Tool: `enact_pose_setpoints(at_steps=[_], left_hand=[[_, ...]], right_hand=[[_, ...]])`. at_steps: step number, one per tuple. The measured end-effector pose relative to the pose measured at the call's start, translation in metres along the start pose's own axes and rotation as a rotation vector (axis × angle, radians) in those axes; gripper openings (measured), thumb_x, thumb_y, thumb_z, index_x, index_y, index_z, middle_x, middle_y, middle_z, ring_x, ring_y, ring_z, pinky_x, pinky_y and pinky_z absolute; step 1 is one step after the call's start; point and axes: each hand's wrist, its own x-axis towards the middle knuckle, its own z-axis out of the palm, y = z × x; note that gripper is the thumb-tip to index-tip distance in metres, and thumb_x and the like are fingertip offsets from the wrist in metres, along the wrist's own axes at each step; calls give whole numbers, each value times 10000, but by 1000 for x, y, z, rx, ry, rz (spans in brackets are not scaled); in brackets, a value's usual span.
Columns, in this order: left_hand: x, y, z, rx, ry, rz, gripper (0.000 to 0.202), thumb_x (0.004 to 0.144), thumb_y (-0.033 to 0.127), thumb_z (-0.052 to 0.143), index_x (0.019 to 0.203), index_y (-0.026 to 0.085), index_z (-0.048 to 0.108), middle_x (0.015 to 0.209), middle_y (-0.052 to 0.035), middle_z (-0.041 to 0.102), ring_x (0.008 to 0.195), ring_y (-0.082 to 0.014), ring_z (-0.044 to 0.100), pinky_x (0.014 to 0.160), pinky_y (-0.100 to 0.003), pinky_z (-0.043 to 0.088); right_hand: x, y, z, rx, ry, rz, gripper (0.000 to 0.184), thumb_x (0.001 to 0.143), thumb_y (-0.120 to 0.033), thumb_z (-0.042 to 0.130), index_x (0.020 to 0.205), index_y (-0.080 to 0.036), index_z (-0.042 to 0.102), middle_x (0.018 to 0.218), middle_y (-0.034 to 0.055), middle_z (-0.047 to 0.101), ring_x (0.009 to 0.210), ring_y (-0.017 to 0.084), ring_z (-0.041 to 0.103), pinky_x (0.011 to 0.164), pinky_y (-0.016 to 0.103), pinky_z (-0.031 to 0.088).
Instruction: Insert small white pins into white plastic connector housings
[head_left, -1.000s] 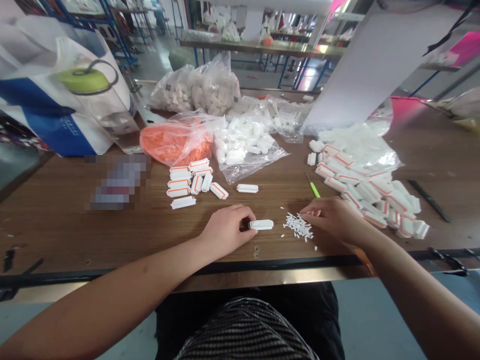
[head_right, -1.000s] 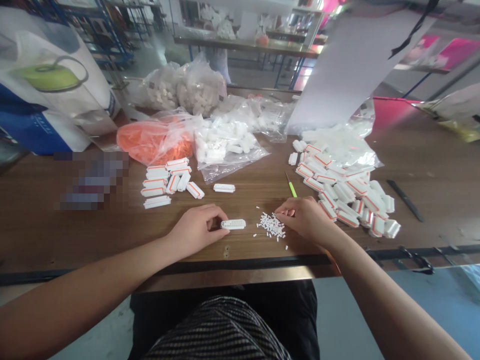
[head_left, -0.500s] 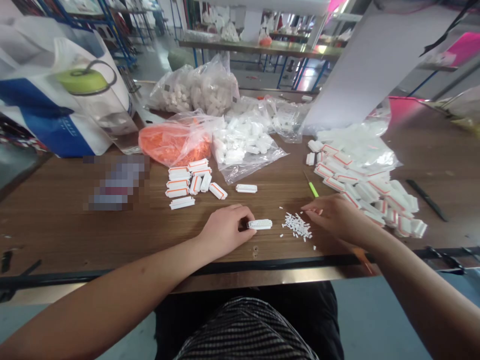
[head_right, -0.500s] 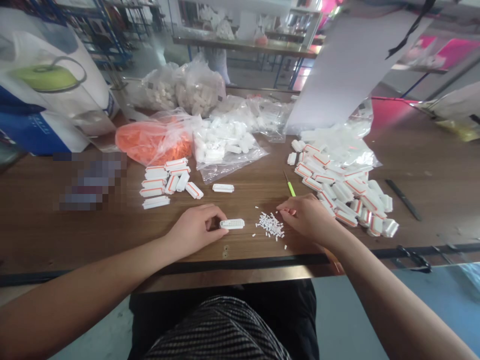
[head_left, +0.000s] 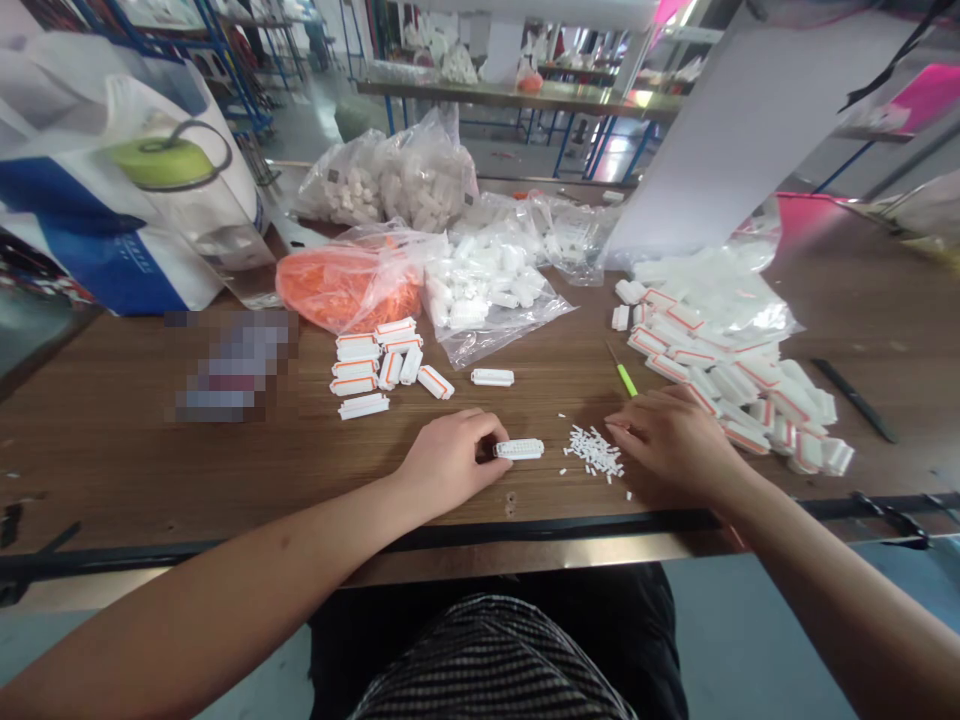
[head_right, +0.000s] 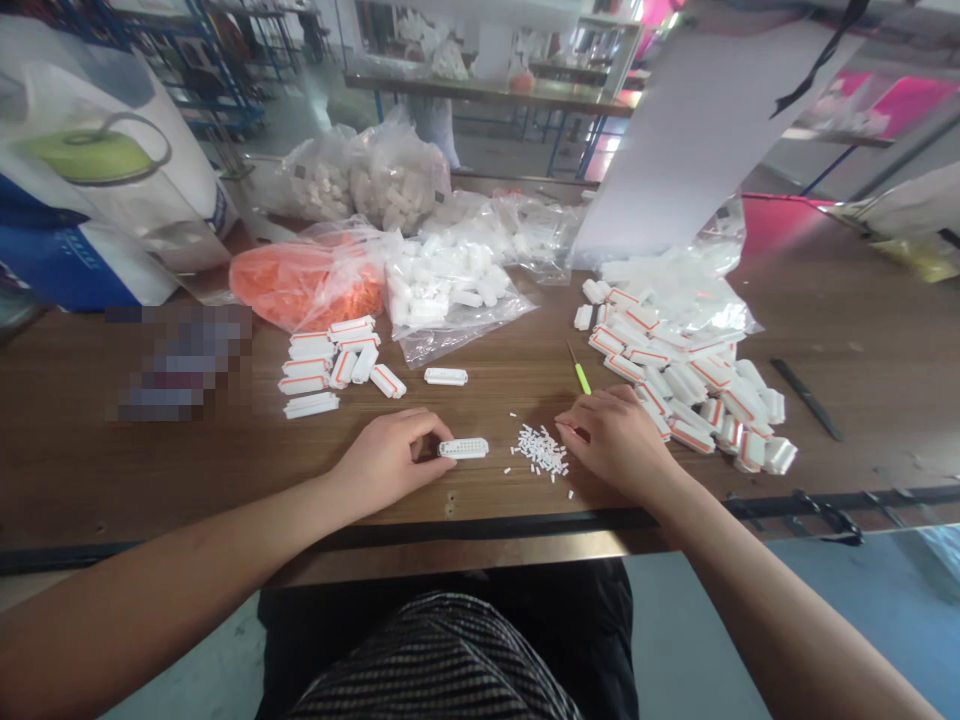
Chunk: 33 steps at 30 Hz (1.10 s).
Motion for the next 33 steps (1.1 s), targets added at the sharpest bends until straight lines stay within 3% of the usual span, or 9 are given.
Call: enact_pose_setpoints(at_steps=[7,14,21,26,29,33], left_hand=[[1,0,0,3,2,-9,102,768,235,709,849,211,652,738,28,589,628,-131,529,641,-278,411],[0,1,0,1,-3,-18,103,775,239,711,857,203,660,742,23,587,626,-131,524,638,-281,403],[1,2,-1,3,-2,-17,96,772,227,713,848,207,658,740,25,591,627,-131,523,640,-283,411],[1,1,1,-2,6,-13,100,767,235,712,848,213,658,733,34,582,645,-130,529,663,-286,422],[0,1,3,-20,14,-25,102,763,225,710,855,222,665,726,40,577,645,-128,534,666,-283,429],[0,2,2,-32,10,-26,103,765,211,709,862,228,676,718,40,575,647,-132,537,667,-281,430]], right_hand=[[2,6,-8,295,-70,282,237,847,-334,545,812,-239,760,789,17,771,641,185,673,620,314,495],[8,8,-3,342,-155,234,238,840,-347,557,815,-217,755,790,38,756,688,182,674,644,304,507],[9,11,-5,290,-208,291,203,809,-315,560,724,-221,718,687,19,719,640,181,657,594,291,477],[15,-22,-12,493,-110,326,184,816,-327,584,704,-221,685,669,11,699,600,159,623,562,277,458],[25,-56,-14,663,-109,172,182,848,-312,575,720,-217,665,726,14,705,669,154,631,626,278,472],[36,-84,-8,626,-84,16,155,872,-244,562,758,-212,663,691,-7,670,646,132,580,687,294,440]])
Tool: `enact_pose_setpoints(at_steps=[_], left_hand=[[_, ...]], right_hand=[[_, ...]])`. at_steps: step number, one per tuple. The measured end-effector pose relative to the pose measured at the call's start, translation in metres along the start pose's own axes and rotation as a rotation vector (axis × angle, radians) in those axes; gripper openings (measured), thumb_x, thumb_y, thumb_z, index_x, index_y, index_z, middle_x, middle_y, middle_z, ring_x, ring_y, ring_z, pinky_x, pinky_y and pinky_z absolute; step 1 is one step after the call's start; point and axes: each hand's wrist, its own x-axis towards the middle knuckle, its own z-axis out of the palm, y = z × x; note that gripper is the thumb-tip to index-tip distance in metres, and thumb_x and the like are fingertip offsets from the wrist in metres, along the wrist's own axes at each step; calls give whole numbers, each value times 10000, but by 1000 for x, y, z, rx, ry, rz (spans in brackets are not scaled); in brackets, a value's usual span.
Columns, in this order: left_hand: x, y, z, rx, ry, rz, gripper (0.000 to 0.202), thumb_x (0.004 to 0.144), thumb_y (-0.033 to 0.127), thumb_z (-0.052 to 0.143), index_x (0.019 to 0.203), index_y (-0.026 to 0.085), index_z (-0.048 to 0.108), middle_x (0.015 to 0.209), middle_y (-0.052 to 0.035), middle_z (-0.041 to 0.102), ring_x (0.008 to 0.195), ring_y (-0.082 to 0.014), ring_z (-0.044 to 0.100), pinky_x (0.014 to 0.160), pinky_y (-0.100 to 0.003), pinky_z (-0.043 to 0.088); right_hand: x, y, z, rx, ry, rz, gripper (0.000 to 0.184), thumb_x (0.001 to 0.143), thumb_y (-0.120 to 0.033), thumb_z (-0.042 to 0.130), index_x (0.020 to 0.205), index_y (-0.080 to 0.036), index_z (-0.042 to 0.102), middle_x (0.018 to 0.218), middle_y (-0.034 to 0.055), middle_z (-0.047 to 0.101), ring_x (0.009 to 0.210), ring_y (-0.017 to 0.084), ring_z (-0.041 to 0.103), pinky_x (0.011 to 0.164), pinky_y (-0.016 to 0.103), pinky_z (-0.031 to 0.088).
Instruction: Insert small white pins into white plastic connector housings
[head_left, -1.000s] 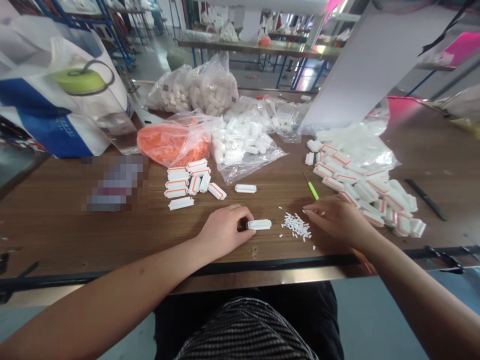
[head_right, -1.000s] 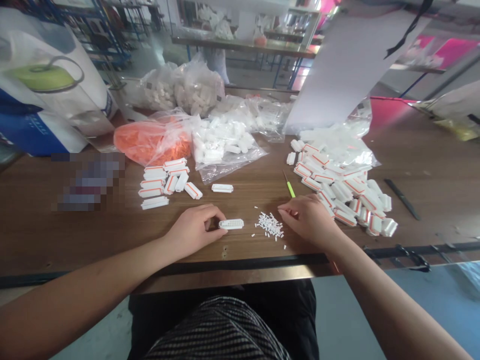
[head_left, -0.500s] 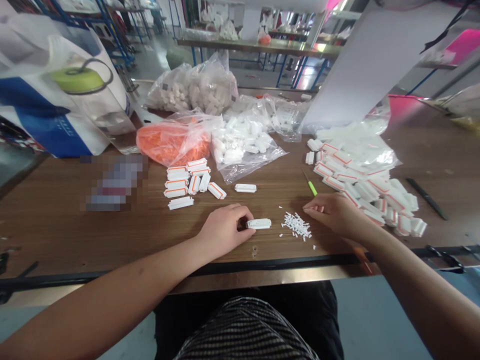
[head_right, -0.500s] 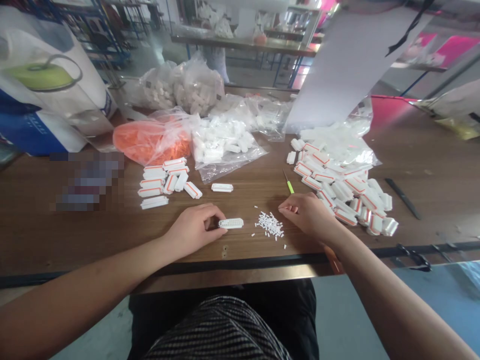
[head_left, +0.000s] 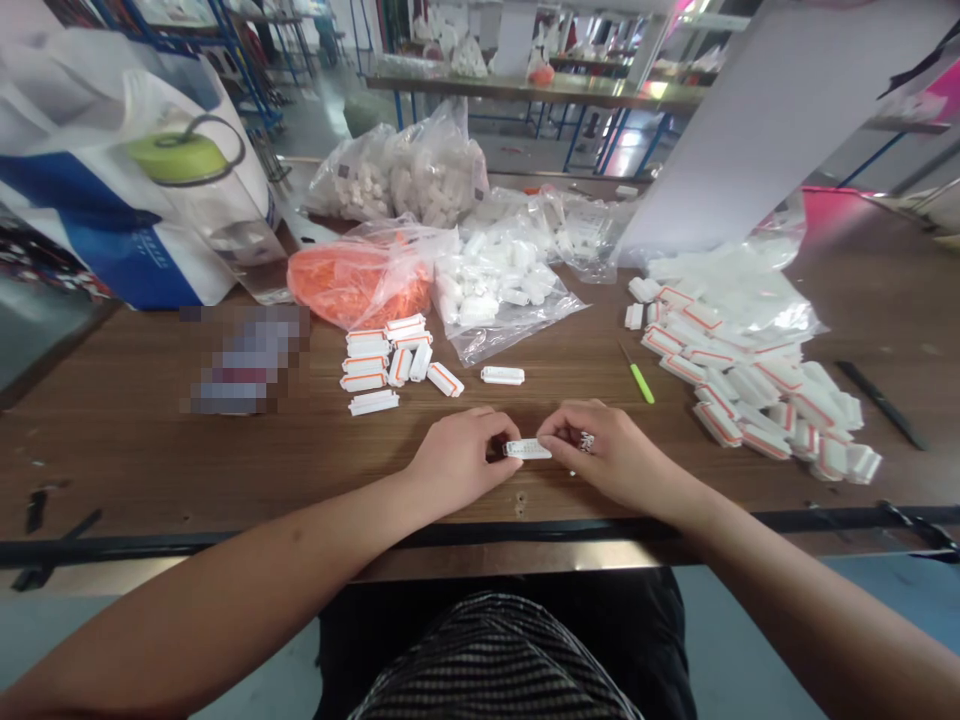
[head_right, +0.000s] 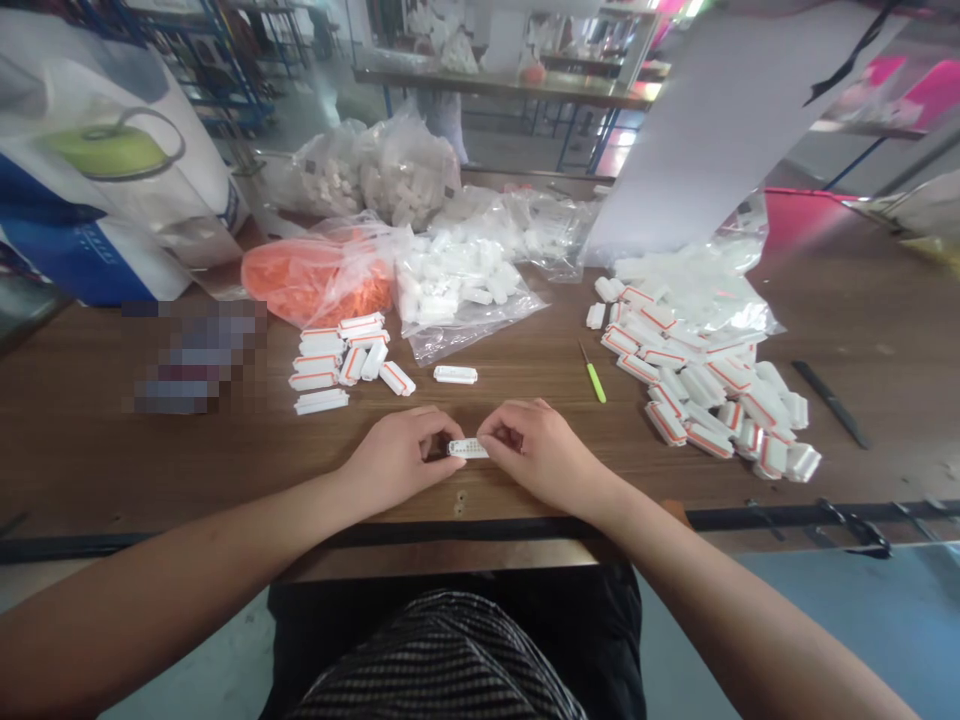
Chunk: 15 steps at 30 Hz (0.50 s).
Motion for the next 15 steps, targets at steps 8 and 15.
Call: enact_pose_setpoints(at_steps=[8,15], left_hand=[[0,0,0,9,1,4,114,767,227,717,875,222,679,728,36,574,647,-137,535,654,-282,422],[0,1,0,20,9,6,63,783,239,703,834,218,672,714,35,574,647,-136,539,652,-281,430]], right_hand=[[6,3,9,-87,-17,-61,152,887,-224,569,771,-200,664,675,-22,643,623,112,547,746,320,396],[4,6,16,-179,21,-147,162,901,-230,554,785,-188,660,682,-8,642,621,120,551,755,332,385]])
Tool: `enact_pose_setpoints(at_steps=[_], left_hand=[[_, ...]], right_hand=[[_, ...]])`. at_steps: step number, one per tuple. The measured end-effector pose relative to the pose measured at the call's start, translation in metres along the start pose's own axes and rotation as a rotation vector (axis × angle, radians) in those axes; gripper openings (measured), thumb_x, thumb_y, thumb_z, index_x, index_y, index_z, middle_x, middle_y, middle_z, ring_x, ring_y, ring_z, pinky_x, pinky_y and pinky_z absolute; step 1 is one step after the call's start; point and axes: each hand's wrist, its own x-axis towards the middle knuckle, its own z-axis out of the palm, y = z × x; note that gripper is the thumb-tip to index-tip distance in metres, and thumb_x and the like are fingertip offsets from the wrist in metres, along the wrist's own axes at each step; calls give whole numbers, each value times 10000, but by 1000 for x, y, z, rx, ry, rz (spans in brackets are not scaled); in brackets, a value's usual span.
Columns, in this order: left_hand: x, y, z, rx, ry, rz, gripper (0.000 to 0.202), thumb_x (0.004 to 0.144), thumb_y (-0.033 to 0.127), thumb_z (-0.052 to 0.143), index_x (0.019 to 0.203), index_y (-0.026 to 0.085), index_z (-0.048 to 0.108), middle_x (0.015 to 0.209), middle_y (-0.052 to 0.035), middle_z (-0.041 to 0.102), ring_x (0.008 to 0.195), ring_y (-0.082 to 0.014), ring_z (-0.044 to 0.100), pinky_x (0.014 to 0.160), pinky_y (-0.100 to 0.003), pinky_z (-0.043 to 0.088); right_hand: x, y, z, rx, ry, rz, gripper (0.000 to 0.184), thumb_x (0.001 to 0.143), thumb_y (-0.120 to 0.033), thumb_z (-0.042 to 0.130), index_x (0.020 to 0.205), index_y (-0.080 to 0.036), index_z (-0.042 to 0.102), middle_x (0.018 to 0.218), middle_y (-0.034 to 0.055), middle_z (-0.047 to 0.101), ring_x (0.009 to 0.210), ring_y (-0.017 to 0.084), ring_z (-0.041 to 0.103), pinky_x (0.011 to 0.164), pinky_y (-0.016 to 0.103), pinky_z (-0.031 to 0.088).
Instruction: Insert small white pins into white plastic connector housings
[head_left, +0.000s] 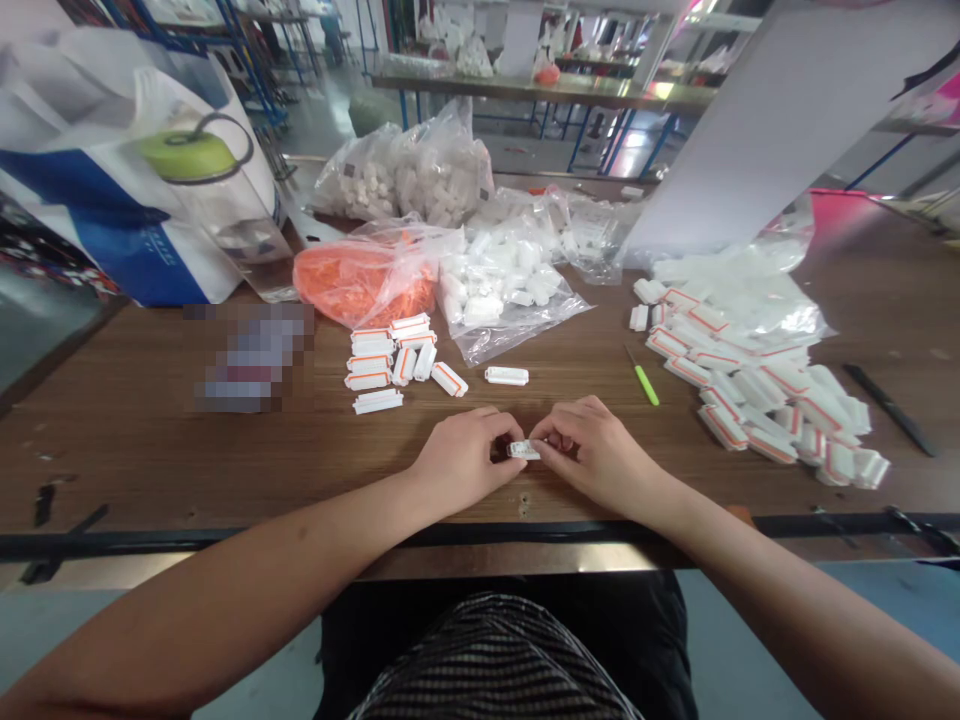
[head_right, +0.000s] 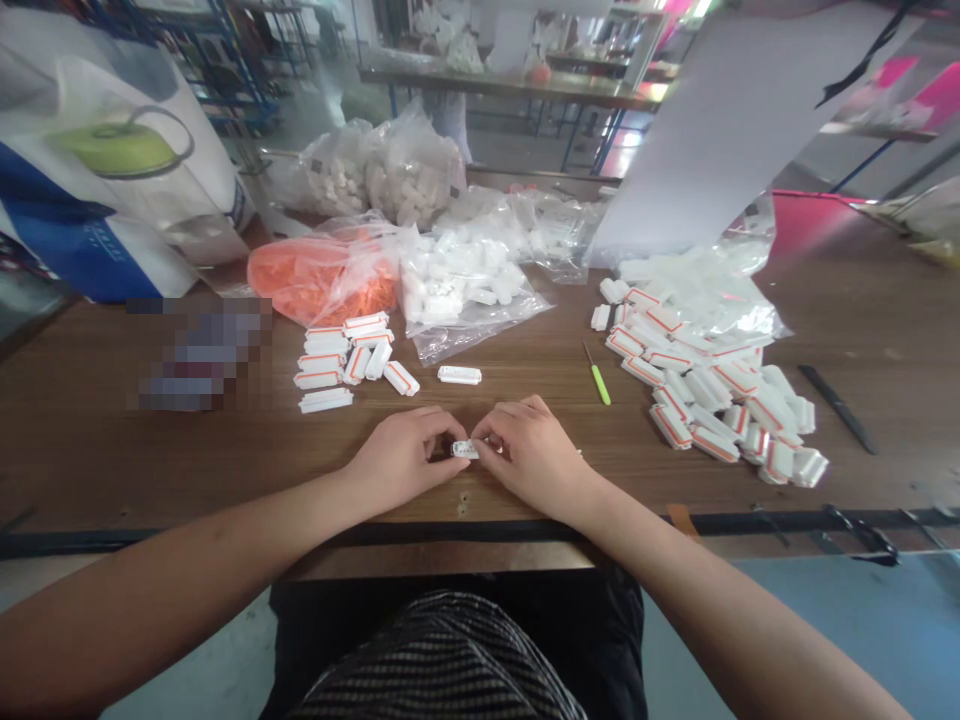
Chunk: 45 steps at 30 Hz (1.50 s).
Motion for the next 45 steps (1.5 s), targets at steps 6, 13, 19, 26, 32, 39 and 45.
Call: enact_pose_setpoints(at_steps=[6,13,19,26,32,39,45], left_hand=[[-1,1,-1,-12,-4,-16,80,769,223,714,841,218,680,702,39,559,629,-134,516,651,-285,413],[0,1,0,-13,-4,-13,102,767,224,719,859,213,677,707,40,554,621,-129,506,657,-286,412],[0,0,-1,-26,-13,-26,91,770,220,715,856,216,684,707,38,553,621,-130,500,652,-284,401],[0,-2,-1,-4,-20,-7,107,762,214,720,861,214,679,762,31,591,629,-124,514,672,-284,415],[1,-2,-2,0,-18,10,101,770,216,723,858,212,674,764,28,600,629,-126,527,662,-282,426],[0,-2,-2,-1,-15,6,111,771,221,728,867,204,676,773,22,606,613,-122,518,632,-275,416],[0,-3,-1,4,-11,12,115,767,224,731,866,205,676,752,32,587,596,-117,501,638,-277,413]], right_hand=[[-5,-1,-7,-139,27,-133,241,941,-209,489,850,-194,712,675,10,651,644,141,561,745,343,353],[-8,-8,-9,-243,31,-165,249,911,-204,506,838,-215,744,648,13,647,650,159,552,751,364,352],[-9,-10,-7,-248,24,-187,228,875,-179,527,818,-198,747,629,19,650,660,162,560,765,368,367],[-15,42,-43,-10,114,219,178,846,-267,591,808,-206,753,757,38,727,686,170,654,677,311,457],[-10,58,-38,15,-54,318,172,805,-293,605,733,-222,744,731,23,726,683,174,657,667,305,469],[6,46,-23,-179,-50,356,158,757,-225,606,618,-201,679,611,2,691,610,160,623,757,332,423],[4,52,-34,-36,-87,547,214,776,-328,602,658,-209,736,601,9,691,578,168,603,579,289,403]])
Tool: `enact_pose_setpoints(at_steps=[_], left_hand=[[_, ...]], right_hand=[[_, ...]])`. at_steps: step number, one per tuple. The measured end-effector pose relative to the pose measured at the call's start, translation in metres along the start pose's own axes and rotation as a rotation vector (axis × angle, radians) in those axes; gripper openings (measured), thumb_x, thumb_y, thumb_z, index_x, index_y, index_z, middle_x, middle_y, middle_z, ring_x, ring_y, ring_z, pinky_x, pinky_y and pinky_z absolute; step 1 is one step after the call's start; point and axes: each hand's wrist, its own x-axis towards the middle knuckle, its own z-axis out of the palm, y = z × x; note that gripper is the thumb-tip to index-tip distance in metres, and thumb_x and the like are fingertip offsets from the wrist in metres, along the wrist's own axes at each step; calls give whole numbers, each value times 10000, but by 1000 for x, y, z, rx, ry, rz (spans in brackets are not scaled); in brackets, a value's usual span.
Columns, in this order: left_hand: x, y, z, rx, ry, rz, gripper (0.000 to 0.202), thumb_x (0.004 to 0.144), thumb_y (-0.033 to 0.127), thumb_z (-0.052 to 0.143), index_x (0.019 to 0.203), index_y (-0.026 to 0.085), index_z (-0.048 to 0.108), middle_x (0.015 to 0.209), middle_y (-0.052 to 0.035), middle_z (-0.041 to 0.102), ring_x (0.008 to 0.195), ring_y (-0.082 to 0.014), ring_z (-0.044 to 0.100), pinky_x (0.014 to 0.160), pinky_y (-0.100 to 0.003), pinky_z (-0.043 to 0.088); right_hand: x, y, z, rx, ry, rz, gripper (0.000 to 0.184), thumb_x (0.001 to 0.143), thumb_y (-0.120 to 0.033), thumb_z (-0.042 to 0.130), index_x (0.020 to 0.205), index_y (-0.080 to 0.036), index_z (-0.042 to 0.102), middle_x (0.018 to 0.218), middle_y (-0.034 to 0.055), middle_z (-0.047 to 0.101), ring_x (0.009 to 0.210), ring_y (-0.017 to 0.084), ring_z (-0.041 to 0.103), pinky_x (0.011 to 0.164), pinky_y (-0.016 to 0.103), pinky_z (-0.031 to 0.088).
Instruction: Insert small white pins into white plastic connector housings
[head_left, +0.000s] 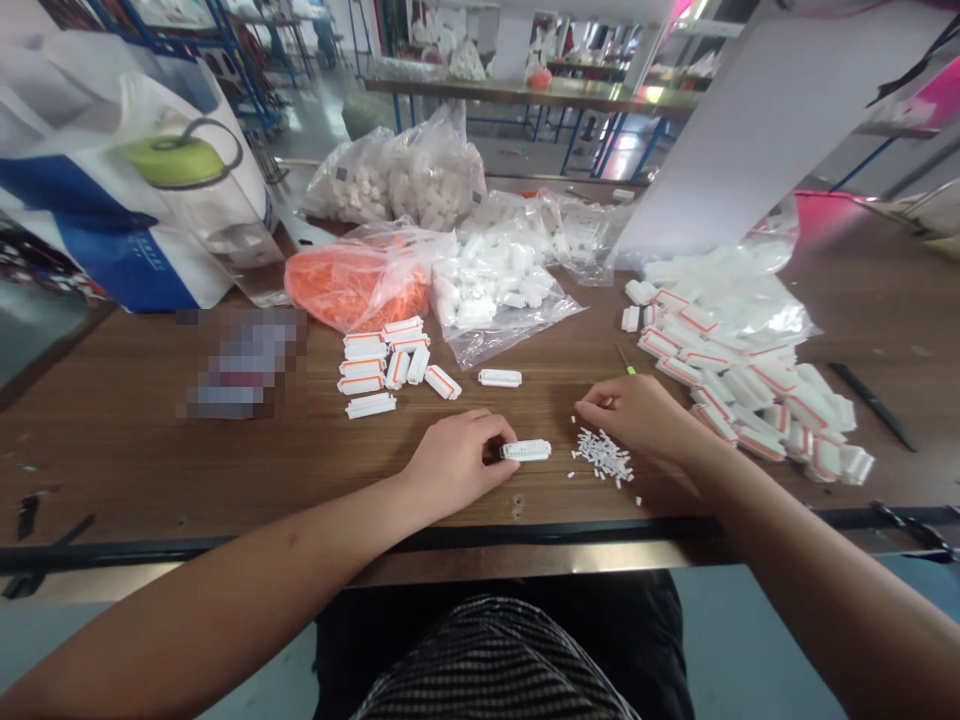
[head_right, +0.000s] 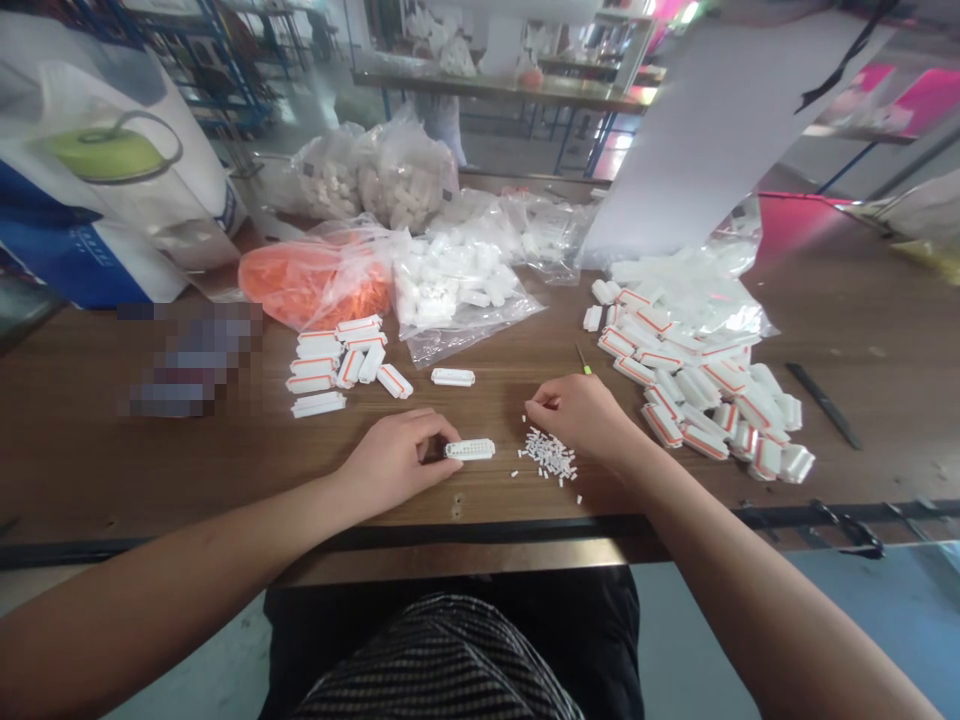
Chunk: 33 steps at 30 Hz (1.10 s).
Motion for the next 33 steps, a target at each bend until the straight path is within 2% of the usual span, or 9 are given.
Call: enact_pose_setpoints(at_steps=[5,12,16,19,22,26,33], left_hand=[[0,-1,0,-2,2,3,109,766,223,730,859,206,675,754,29,596,602,-119,510,638,-276,420],[0,0,-1,4,3,-4,109,762,217,732,855,211,675,767,26,608,616,-123,531,656,-281,436],[0,0,0,0,11,2,118,755,218,737,855,207,675,756,27,600,611,-122,525,651,-280,433],[0,-1,0,3,16,10,114,757,228,735,852,208,675,740,31,592,615,-125,522,656,-283,432],[0,0,0,-2,13,2,104,758,225,728,850,220,680,721,38,584,624,-126,526,664,-282,434],[0,2,-1,-6,1,-16,87,760,220,713,840,221,677,709,41,571,631,-128,526,661,-282,430],[0,2,0,-9,8,-4,94,767,225,717,849,217,672,712,36,575,640,-136,526,674,-291,436]], right_hand=[[1,7,1,90,-37,-99,166,755,-286,627,713,-208,766,718,24,720,651,170,633,612,285,448],[-2,5,7,-49,18,-222,183,782,-241,586,661,-206,718,681,29,686,670,176,613,653,305,436],[-4,5,10,-8,28,-215,189,792,-239,573,638,-204,677,666,22,672,632,164,592,625,298,426],[-10,-4,11,93,58,-222,171,811,-248,570,676,-203,663,682,17,669,619,154,578,611,291,425],[-21,-23,12,183,41,-320,172,857,-251,556,723,-205,653,705,7,669,656,144,579,653,287,424],[-30,-43,19,158,10,-448,159,889,-234,556,770,-202,656,702,-11,652,653,125,558,742,312,403],[-26,-41,31,40,72,-534,156,904,-222,545,785,-191,639,704,-2,640,655,128,558,772,335,376]])
